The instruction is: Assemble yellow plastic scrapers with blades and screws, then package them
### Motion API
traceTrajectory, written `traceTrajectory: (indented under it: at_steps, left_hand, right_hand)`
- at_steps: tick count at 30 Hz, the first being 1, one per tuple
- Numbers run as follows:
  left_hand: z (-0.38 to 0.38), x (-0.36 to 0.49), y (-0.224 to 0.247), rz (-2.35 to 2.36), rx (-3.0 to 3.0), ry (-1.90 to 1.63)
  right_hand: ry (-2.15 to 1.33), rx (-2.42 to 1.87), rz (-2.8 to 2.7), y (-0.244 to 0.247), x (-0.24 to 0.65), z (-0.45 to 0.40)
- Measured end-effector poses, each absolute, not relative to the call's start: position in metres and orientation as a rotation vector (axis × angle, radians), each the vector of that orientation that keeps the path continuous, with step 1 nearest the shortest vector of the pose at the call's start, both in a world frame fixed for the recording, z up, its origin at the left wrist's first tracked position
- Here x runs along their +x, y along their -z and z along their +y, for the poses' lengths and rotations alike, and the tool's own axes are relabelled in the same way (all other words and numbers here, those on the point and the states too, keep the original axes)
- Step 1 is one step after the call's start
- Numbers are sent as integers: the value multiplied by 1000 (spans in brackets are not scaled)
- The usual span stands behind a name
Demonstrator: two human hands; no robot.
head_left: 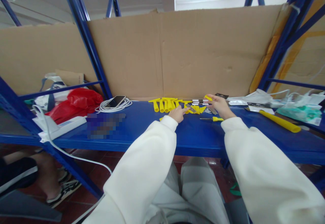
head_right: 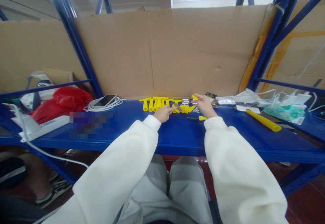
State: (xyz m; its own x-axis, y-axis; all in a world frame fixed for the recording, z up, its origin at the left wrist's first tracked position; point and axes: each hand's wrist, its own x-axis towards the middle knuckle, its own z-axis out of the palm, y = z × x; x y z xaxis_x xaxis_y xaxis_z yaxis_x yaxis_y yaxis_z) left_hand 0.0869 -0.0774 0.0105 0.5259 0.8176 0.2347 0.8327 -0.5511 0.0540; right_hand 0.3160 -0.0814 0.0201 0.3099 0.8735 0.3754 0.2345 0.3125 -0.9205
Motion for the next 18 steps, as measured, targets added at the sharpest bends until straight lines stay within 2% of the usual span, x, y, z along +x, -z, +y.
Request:
traceTrajectory:
  at_steps: [5,18]
  left_hand:
    - [-77,87,-10,-1449,-2683,366]
    - [-73,88,-7,-1451,-2678,402]
  right_hand:
    - [-775,-1133,-1113,-27,308,-89]
    - [-833,-1226,-1090,-28,270,-64]
